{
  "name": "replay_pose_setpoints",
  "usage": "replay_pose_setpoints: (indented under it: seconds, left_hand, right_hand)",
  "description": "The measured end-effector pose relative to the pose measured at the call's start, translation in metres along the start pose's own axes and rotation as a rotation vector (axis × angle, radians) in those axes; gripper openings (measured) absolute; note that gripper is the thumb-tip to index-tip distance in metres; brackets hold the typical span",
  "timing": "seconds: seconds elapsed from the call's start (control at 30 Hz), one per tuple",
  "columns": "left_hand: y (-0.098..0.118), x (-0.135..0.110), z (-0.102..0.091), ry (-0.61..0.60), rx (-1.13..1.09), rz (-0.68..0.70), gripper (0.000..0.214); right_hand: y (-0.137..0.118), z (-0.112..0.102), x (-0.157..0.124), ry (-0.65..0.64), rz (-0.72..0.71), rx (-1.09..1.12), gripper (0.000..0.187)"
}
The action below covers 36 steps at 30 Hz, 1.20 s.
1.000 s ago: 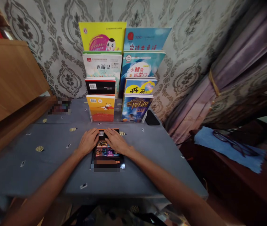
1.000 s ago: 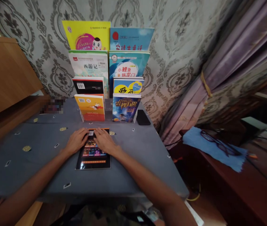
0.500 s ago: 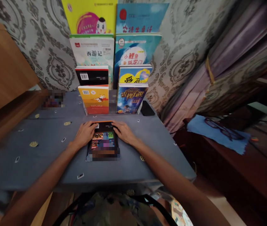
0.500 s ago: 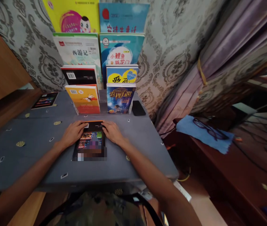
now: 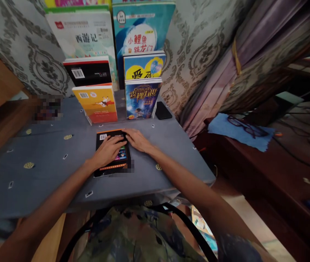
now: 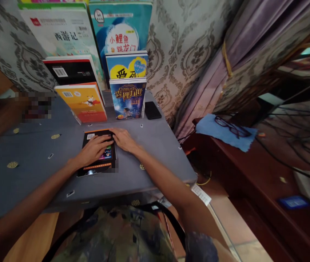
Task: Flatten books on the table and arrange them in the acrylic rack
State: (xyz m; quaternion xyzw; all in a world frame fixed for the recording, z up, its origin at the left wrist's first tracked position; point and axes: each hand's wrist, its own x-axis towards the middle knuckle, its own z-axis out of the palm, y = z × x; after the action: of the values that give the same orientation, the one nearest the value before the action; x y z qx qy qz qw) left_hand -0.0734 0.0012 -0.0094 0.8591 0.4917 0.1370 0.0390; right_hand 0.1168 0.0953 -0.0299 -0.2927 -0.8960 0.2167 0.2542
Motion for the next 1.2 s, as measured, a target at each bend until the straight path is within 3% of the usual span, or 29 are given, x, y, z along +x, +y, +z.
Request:
replay_pose_setpoints:
  seconds: [0.37, 0.53, 0.83, 1.2]
  left_hand:
    - [0.048, -0.037, -0.015, -0.083, -0.099, 0.172, 0.042]
    - [0.060, -0.047, -0.016, -0.065, -0.127, 0.209, 0.040]
    - [0.064, -0.062, -0.005, -0.008, -0.052, 0.156, 0.044]
    - [0.039, -0.119, -0.020, 0.047, -0.021, 0.074, 0.046]
  right_hand:
    - [-0.002, -0.001, -0.001, -0.001, -0.004, -0.009, 0.042]
    - [-0.001, 0.001, -0.002, 0.004, -0.011, -0.031, 0.041]
    - [-0.005, 0.005, -0.005, -0.004, 0.001, -0.113, 0.039]
    - [-0.009, 0.003, -0.006, -0.019, -0.009, -0.156, 0.037]
